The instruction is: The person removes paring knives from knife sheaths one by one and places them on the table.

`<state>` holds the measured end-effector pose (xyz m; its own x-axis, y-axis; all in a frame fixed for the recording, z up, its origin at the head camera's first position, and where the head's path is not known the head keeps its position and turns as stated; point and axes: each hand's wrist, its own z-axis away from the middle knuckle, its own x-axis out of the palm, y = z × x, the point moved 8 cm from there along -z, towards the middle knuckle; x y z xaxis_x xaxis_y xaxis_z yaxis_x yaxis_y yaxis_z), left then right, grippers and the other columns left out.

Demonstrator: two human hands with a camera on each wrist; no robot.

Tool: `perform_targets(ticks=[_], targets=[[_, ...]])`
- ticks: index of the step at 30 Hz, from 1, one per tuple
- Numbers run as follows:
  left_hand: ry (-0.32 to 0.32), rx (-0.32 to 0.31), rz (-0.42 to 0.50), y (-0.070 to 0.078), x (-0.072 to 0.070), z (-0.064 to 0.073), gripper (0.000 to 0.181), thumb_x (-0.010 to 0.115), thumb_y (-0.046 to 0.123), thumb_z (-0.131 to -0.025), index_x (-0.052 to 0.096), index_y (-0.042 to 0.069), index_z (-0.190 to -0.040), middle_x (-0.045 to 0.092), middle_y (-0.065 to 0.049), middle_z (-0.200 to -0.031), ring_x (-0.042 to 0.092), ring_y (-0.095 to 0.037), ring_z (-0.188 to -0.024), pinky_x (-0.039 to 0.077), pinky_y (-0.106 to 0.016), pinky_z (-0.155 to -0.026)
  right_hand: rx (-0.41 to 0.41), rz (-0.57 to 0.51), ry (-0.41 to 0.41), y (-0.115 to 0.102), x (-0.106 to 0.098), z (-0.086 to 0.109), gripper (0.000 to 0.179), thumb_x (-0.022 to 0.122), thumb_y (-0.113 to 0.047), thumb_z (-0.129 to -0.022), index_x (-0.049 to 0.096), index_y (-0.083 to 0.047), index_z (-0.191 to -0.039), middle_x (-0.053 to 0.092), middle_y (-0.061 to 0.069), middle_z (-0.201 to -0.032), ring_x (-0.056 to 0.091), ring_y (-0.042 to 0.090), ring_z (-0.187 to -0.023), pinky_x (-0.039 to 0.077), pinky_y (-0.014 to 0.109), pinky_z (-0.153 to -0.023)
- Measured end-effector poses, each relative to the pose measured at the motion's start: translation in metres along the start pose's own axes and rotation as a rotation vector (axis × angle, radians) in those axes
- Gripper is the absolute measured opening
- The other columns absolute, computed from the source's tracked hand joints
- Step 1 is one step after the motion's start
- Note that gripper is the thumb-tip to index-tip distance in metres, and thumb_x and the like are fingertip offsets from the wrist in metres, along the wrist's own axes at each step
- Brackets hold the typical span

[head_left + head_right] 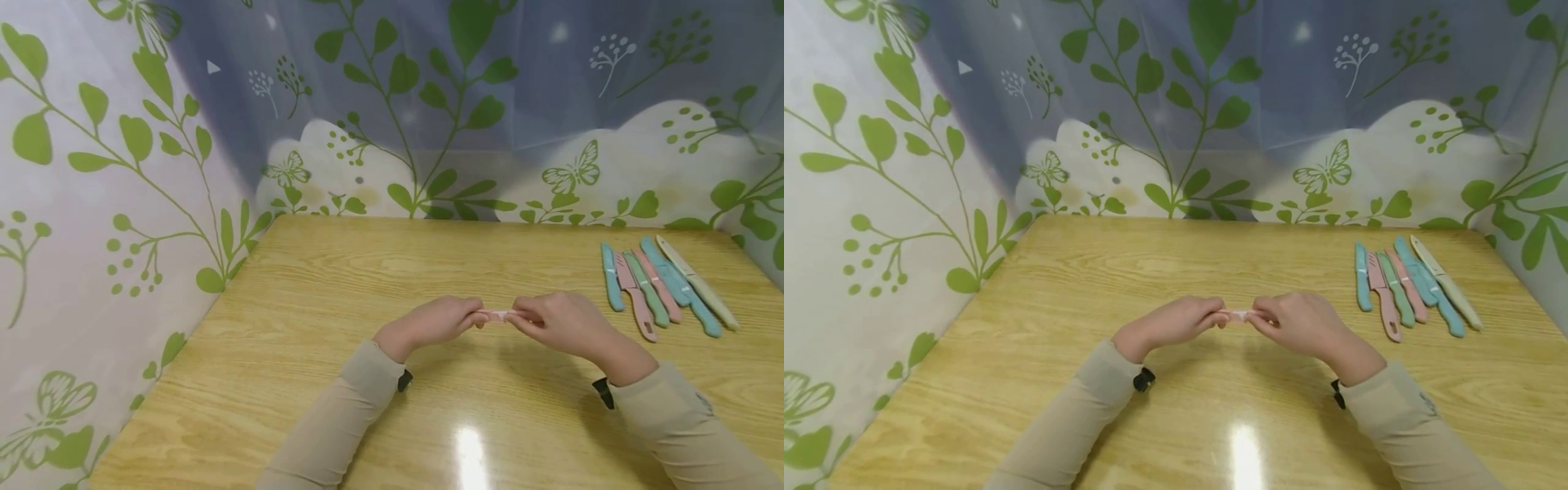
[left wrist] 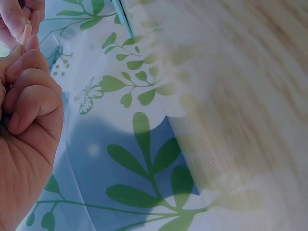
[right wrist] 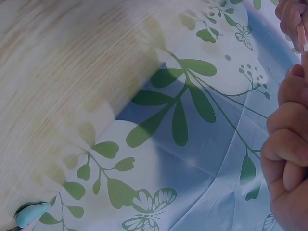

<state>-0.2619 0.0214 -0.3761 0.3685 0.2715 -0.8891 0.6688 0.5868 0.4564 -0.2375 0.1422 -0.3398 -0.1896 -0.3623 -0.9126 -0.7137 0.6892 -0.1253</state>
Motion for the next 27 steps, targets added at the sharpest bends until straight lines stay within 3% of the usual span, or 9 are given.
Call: perform_targets(ticks=[27], targets=[[-0.005, -0.008, 0.000, -0.0025, -0.0014, 0.0005, 0.024, 0.039, 0.028, -0.105, 0.056, 0.011, -0.100, 0.068, -0.006, -0.101, 0.044, -0.009, -0.065, 0.038, -0.021, -0.066, 0.029, -0.010, -0.036, 0.0038, 0.0001, 0.0002, 0.020, 0.067, -0.023, -0.092, 0.057, -0.021, -0.074, 0.034, -0.017, -0.049, 0.022, -0.005, -0.043, 0.023, 0.018, -0.044]])
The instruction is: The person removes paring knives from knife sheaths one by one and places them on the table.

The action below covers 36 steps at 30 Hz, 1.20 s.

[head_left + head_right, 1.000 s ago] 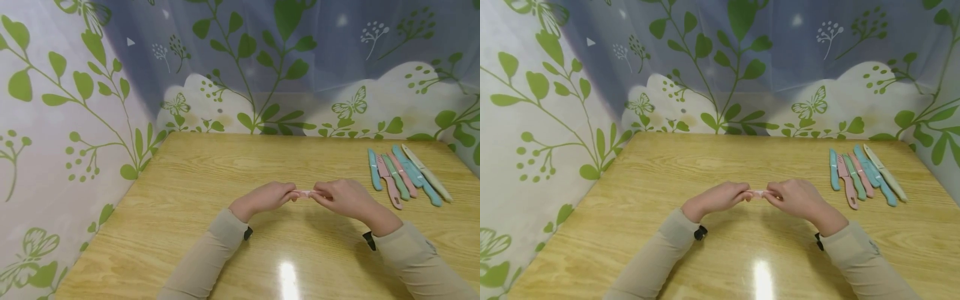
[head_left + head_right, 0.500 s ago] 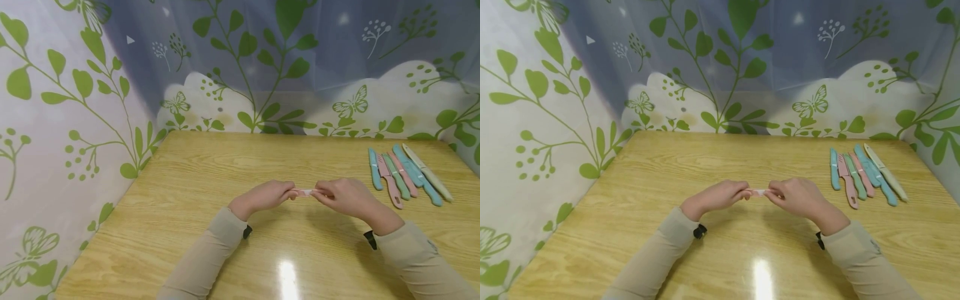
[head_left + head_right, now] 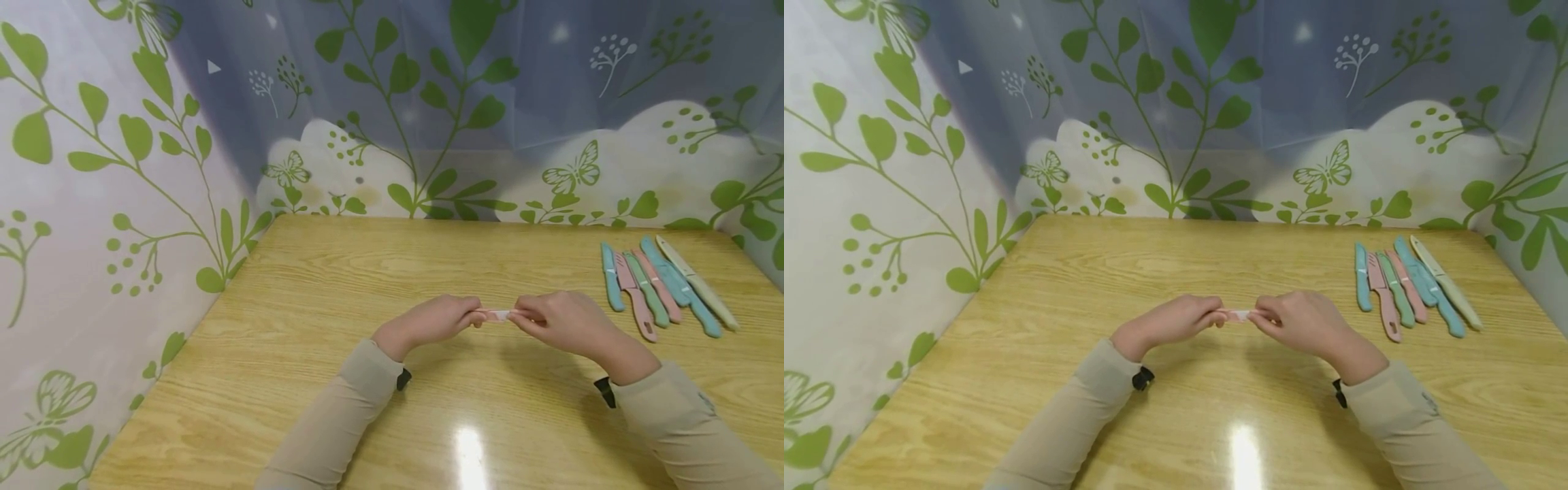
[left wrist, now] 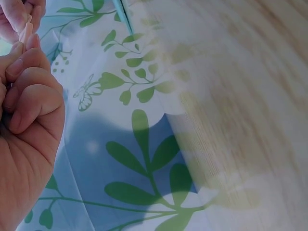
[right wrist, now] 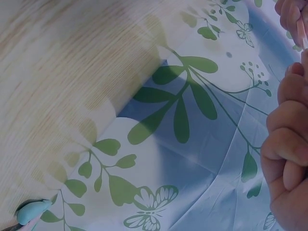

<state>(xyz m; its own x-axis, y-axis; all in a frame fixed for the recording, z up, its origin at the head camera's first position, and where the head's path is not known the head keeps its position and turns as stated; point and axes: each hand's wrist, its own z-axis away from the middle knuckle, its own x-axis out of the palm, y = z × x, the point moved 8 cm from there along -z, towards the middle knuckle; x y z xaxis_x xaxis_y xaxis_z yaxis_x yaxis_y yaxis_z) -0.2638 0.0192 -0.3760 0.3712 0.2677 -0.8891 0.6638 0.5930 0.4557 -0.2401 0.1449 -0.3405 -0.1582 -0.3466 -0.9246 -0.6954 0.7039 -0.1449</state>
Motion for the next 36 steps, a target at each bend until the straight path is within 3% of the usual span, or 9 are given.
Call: perform_targets(ticks=[16, 36], targets=[[-0.009, -0.013, -0.002, -0.0036, -0.0008, 0.0006, 0.024, 0.038, 0.028, -0.106, 0.054, 0.011, -0.098, 0.068, -0.007, -0.101, 0.041, -0.010, -0.063, 0.037, -0.021, -0.065, 0.001, 0.012, -0.006, 0.0019, -0.0010, -0.0006, 0.019, 0.066, -0.023, -0.093, 0.058, -0.021, -0.075, 0.037, -0.017, -0.049, 0.024, -0.004, -0.043, 0.024, 0.019, -0.044], [-0.019, -0.015, -0.010, -0.0070, -0.0008, 0.0005, 0.026, 0.038, 0.029, -0.105, 0.055, 0.010, -0.101, 0.067, -0.007, -0.100, 0.047, -0.010, -0.068, 0.038, -0.022, -0.068, 0.007, 0.016, -0.004, 0.0032, -0.0026, 0.0007, 0.014, 0.067, -0.023, -0.092, 0.063, -0.019, -0.080, 0.043, -0.018, -0.051, 0.025, -0.005, -0.043, 0.026, 0.019, -0.043]])
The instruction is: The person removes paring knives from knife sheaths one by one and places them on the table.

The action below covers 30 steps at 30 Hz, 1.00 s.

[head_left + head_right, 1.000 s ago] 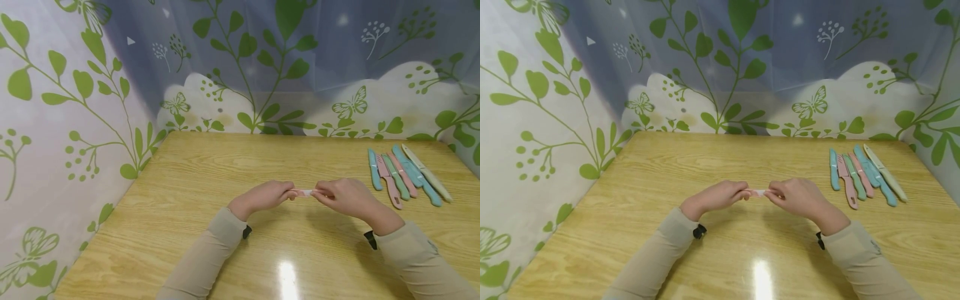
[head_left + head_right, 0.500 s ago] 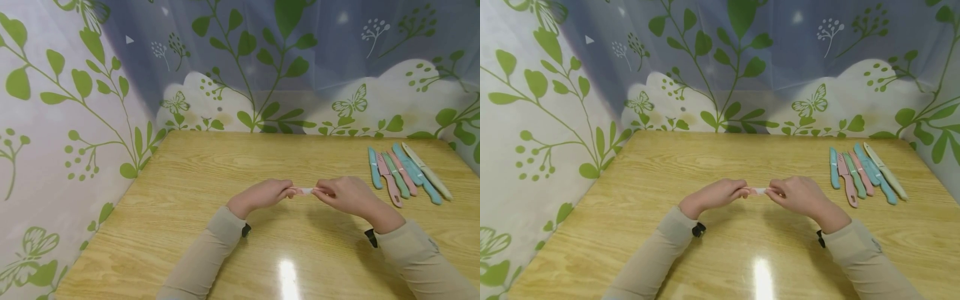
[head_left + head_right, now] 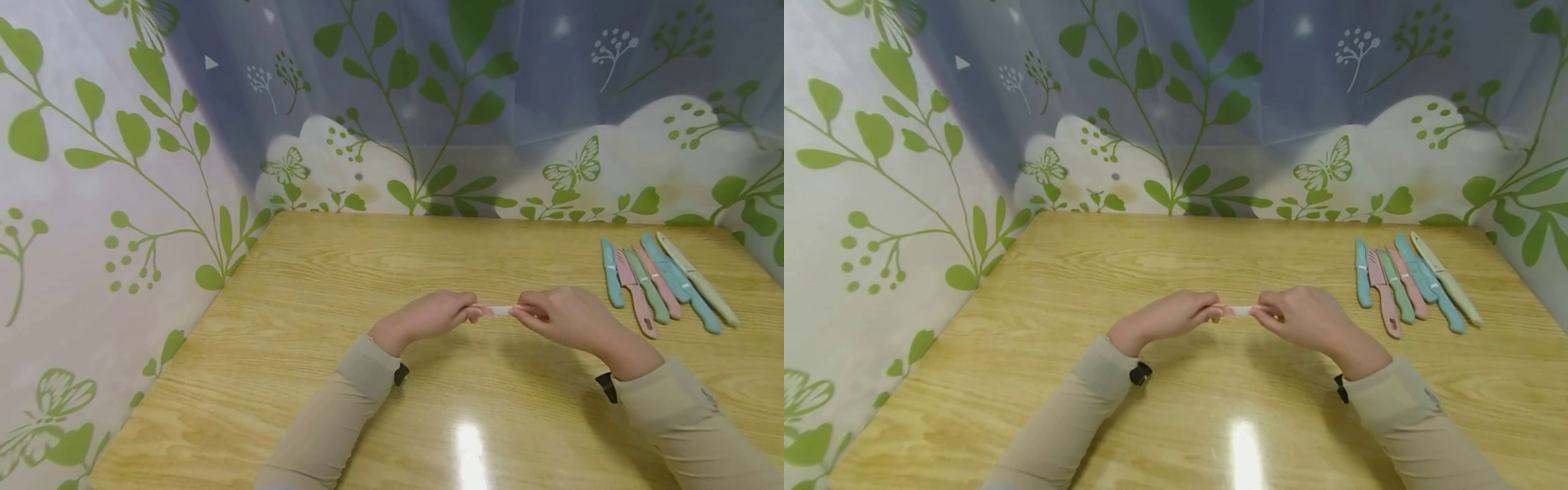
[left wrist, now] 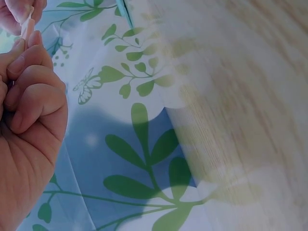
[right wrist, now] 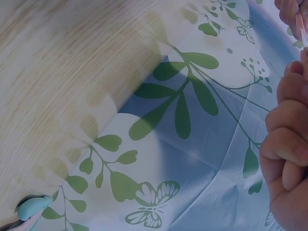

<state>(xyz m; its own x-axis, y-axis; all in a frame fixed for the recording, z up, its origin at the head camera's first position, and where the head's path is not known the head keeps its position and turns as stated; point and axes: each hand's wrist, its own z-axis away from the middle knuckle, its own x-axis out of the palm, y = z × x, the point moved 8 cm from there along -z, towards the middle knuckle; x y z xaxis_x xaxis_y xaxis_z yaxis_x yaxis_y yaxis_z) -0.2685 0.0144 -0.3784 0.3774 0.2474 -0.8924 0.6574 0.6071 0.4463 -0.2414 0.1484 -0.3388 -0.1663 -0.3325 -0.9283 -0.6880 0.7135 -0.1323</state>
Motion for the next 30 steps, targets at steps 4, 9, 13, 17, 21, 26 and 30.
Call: perform_targets(ticks=[4, 9, 13, 17, 21, 26, 30], targets=[[-0.004, -0.008, -0.003, -0.0006, -0.0001, 0.0000, 0.026, 0.038, 0.030, -0.105, 0.056, 0.011, -0.101, 0.067, -0.007, -0.098, 0.044, -0.010, -0.066, 0.037, -0.022, -0.067, 0.005, 0.005, -0.005, 0.0006, 0.0000, 0.0002, 0.016, 0.066, -0.024, -0.092, 0.061, -0.020, -0.078, 0.041, -0.018, -0.050, 0.024, -0.004, -0.042, 0.025, 0.019, -0.042], [-0.004, -0.017, -0.003, -0.0011, -0.0003, 0.0000, 0.027, 0.038, 0.031, -0.105, 0.056, 0.011, -0.101, 0.066, -0.009, -0.094, 0.041, -0.010, -0.064, 0.036, -0.022, -0.064, 0.017, -0.002, -0.015, 0.0020, -0.0003, 0.0007, 0.017, 0.065, -0.025, -0.094, 0.060, -0.021, -0.078, 0.040, -0.017, -0.050, 0.023, -0.003, -0.043, 0.024, 0.019, -0.042], [0.000, -0.014, -0.002, -0.0010, -0.0012, -0.0001, 0.027, 0.038, 0.030, -0.105, 0.056, 0.011, -0.100, 0.066, -0.008, -0.095, 0.041, -0.010, -0.064, 0.036, -0.022, -0.064, 0.035, -0.008, -0.025, 0.0040, 0.0002, 0.0009, 0.017, 0.066, -0.024, -0.093, 0.060, -0.021, -0.077, 0.038, -0.017, -0.050, 0.023, -0.002, -0.043, 0.024, 0.019, -0.043], [0.001, -0.013, -0.002, -0.0012, -0.0016, -0.0004, 0.027, 0.038, 0.030, -0.105, 0.057, 0.011, -0.100, 0.066, -0.008, -0.095, 0.041, -0.010, -0.064, 0.036, -0.021, -0.064, 0.040, -0.010, -0.028, 0.0047, -0.0002, 0.0009, 0.018, 0.066, -0.025, -0.093, 0.059, -0.022, -0.076, 0.037, -0.017, -0.050, 0.023, -0.002, -0.043, 0.024, 0.019, -0.043], [0.003, -0.014, -0.002, -0.0014, -0.0018, -0.0004, 0.026, 0.039, 0.030, -0.105, 0.057, 0.011, -0.100, 0.066, -0.008, -0.095, 0.041, -0.009, -0.063, 0.036, -0.020, -0.063, 0.038, -0.010, -0.027, 0.0046, -0.0006, 0.0011, 0.020, 0.066, -0.025, -0.093, 0.058, -0.023, -0.075, 0.036, -0.017, -0.050, 0.022, -0.002, -0.043, 0.023, 0.019, -0.043], [0.004, -0.016, -0.002, -0.0010, -0.0026, 0.0008, 0.026, 0.039, 0.029, -0.105, 0.057, 0.010, -0.101, 0.067, -0.009, -0.096, 0.041, -0.010, -0.063, 0.035, -0.020, -0.062, 0.043, -0.015, -0.037, 0.0049, -0.0007, 0.0012, 0.019, 0.065, -0.024, -0.093, 0.058, -0.022, -0.076, 0.037, -0.017, -0.050, 0.023, -0.002, -0.043, 0.024, 0.019, -0.043], [0.005, -0.013, 0.000, 0.0005, -0.0037, 0.0026, 0.025, 0.040, 0.028, -0.105, 0.057, 0.009, -0.101, 0.067, -0.010, -0.096, 0.042, -0.011, -0.064, 0.036, -0.022, -0.064, 0.051, -0.020, -0.048, 0.0057, -0.0002, 0.0012, 0.019, 0.065, -0.024, -0.093, 0.058, -0.022, -0.076, 0.037, -0.017, -0.050, 0.024, -0.002, -0.043, 0.024, 0.020, -0.044]])
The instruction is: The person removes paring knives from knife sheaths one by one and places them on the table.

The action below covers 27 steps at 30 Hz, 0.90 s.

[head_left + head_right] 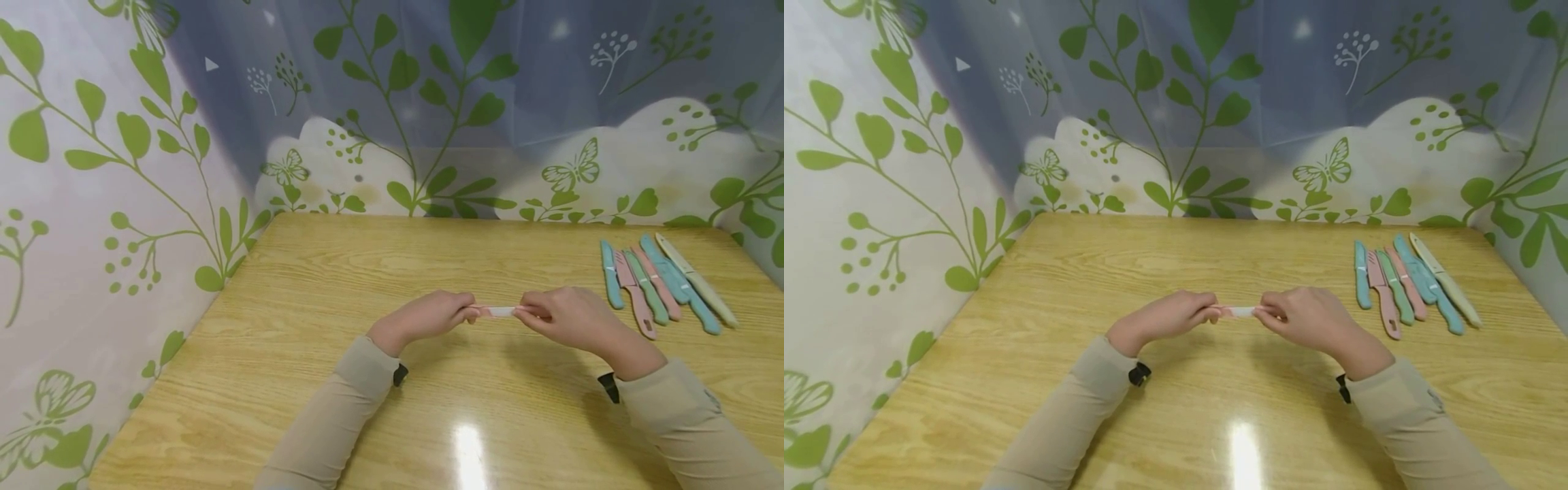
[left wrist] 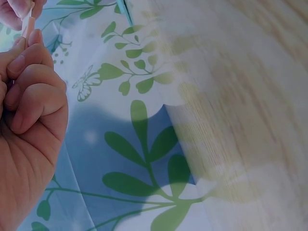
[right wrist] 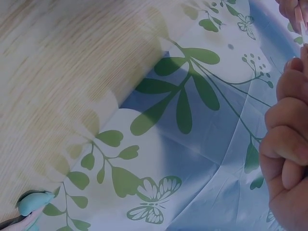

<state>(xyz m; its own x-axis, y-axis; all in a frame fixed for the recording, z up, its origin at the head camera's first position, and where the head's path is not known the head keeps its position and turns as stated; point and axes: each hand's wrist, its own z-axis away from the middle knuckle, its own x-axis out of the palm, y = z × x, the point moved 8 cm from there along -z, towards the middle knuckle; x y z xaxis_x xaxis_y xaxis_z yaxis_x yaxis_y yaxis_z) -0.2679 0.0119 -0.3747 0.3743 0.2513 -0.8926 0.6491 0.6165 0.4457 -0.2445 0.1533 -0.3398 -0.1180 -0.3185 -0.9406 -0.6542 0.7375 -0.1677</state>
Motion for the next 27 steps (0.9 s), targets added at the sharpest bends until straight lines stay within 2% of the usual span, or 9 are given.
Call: perform_targets(ticks=[21, 27], targets=[[0.003, -0.016, -0.007, -0.0026, 0.0005, 0.0001, 0.025, 0.040, 0.028, -0.105, 0.057, 0.010, -0.102, 0.067, -0.011, -0.096, 0.040, -0.009, -0.063, 0.035, -0.021, -0.062, 0.012, 0.006, -0.018, 0.0035, 0.0016, 0.0010, 0.016, 0.065, -0.023, -0.093, 0.060, -0.022, -0.078, 0.040, -0.018, -0.050, 0.027, -0.002, -0.043, 0.025, 0.020, -0.044], [0.007, -0.010, -0.013, -0.0019, -0.0003, 0.0008, 0.024, 0.040, 0.028, -0.105, 0.056, 0.010, -0.101, 0.067, -0.010, -0.097, 0.041, -0.009, -0.064, 0.035, -0.021, -0.063, -0.002, 0.009, -0.009, 0.0032, 0.0005, 0.0014, 0.019, 0.065, -0.023, -0.093, 0.057, -0.022, -0.076, 0.036, -0.017, -0.049, 0.024, -0.002, -0.043, 0.024, 0.020, -0.044]])
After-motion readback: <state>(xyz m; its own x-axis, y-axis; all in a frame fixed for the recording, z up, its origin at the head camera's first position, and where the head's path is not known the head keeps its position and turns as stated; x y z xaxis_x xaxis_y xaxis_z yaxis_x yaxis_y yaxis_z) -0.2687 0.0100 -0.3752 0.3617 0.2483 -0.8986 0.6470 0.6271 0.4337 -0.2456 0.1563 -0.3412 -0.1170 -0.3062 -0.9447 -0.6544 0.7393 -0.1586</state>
